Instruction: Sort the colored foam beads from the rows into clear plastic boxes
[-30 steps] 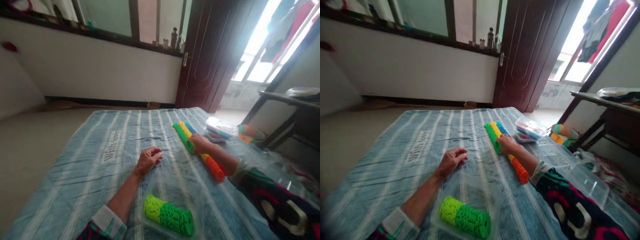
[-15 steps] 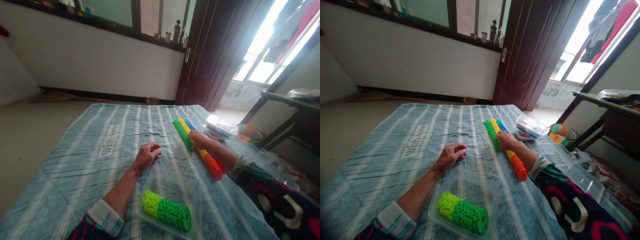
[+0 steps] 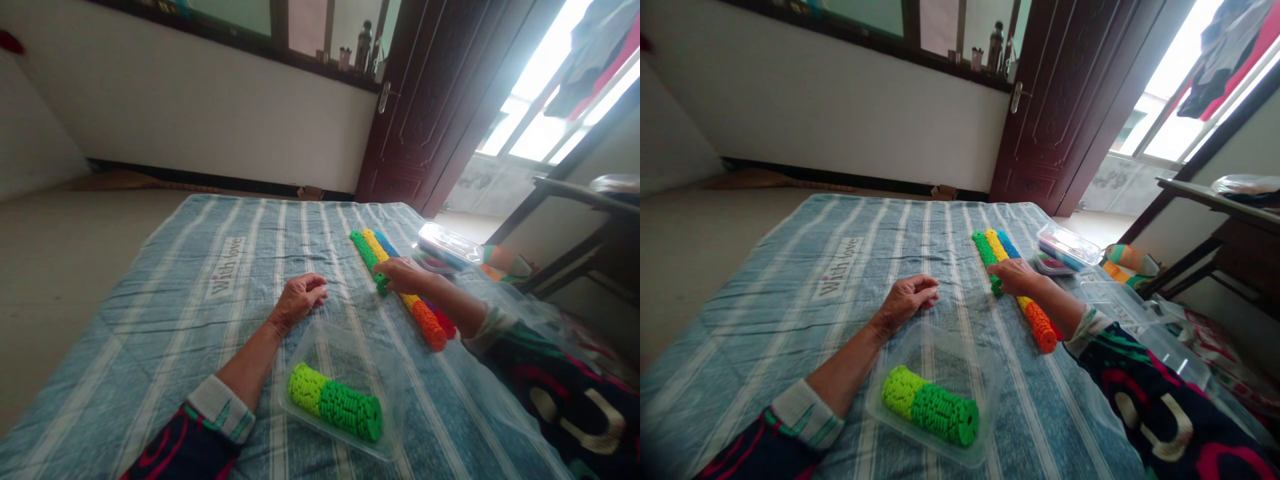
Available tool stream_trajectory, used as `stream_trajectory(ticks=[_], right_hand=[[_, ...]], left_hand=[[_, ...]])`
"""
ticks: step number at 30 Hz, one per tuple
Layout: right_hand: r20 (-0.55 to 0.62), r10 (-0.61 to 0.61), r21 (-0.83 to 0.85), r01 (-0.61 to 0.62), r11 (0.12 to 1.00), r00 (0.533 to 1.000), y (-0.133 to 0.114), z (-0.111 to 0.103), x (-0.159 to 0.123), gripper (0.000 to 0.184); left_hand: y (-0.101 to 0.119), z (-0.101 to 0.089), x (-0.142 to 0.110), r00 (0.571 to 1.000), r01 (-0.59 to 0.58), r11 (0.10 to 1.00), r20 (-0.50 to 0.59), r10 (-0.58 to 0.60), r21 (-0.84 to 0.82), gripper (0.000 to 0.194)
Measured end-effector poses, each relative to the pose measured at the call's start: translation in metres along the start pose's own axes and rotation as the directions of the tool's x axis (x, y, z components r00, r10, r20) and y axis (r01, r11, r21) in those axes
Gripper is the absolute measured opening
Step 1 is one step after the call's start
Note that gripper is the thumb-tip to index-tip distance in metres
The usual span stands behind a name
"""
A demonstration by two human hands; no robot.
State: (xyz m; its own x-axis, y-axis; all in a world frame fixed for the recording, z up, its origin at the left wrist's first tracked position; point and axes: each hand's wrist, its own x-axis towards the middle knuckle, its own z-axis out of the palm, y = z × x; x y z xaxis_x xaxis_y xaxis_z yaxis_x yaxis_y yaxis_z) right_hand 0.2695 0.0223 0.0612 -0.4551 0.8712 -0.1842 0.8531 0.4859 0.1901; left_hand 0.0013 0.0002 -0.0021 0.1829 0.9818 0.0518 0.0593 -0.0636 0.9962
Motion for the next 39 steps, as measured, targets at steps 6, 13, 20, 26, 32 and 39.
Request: stream_trajectory(ticks=[6, 13, 20, 26, 32, 39], right_hand=[[0.058, 0.039, 0.010, -0.040, 0.999, 0.998, -0.002, -0.009, -0.010, 0.014], [-0.190, -0.310, 0.299, 0.356, 0.886, 0.931, -0.065, -0.057, -0.050, 0.005], [-0.129, -0.521, 0.149, 0.536, 0.831, 0.844, -0.142, -0.054, -0.045, 0.020], [-0.078, -0.540, 0.075, 0.545, 0.835, 0.838, -0.153, -0.036, -0.032, 0.020], [-0.100, -0.515, 0.071, 0.522, 0.850, 0.852, -0.158, -0.031, -0.034, 0.024], [-0.218, -0.469, 0.134, 0.503, 0.854, 0.856, -0.157, -0.023, -0.044, 0.027]], left_hand=[[-0.004, 0.003, 0.001, 1.000, 0.010, 1.000, -0.001, -0.010, -0.023, 0.016], [-0.003, 0.005, -0.002, 1.000, 0.002, 1.000, 0.008, -0.002, -0.024, 0.008], [0.002, 0.007, -0.006, 0.999, -0.020, 0.999, 0.024, 0.020, -0.029, 0.009], [0.000, 0.008, -0.005, 0.999, -0.020, 0.999, 0.026, 0.021, -0.036, 0.008], [-0.002, 0.009, -0.005, 0.999, -0.027, 0.999, 0.027, 0.028, -0.046, 0.008], [-0.004, 0.009, -0.005, 1.000, -0.025, 0.999, 0.017, 0.026, -0.049, 0.007]])
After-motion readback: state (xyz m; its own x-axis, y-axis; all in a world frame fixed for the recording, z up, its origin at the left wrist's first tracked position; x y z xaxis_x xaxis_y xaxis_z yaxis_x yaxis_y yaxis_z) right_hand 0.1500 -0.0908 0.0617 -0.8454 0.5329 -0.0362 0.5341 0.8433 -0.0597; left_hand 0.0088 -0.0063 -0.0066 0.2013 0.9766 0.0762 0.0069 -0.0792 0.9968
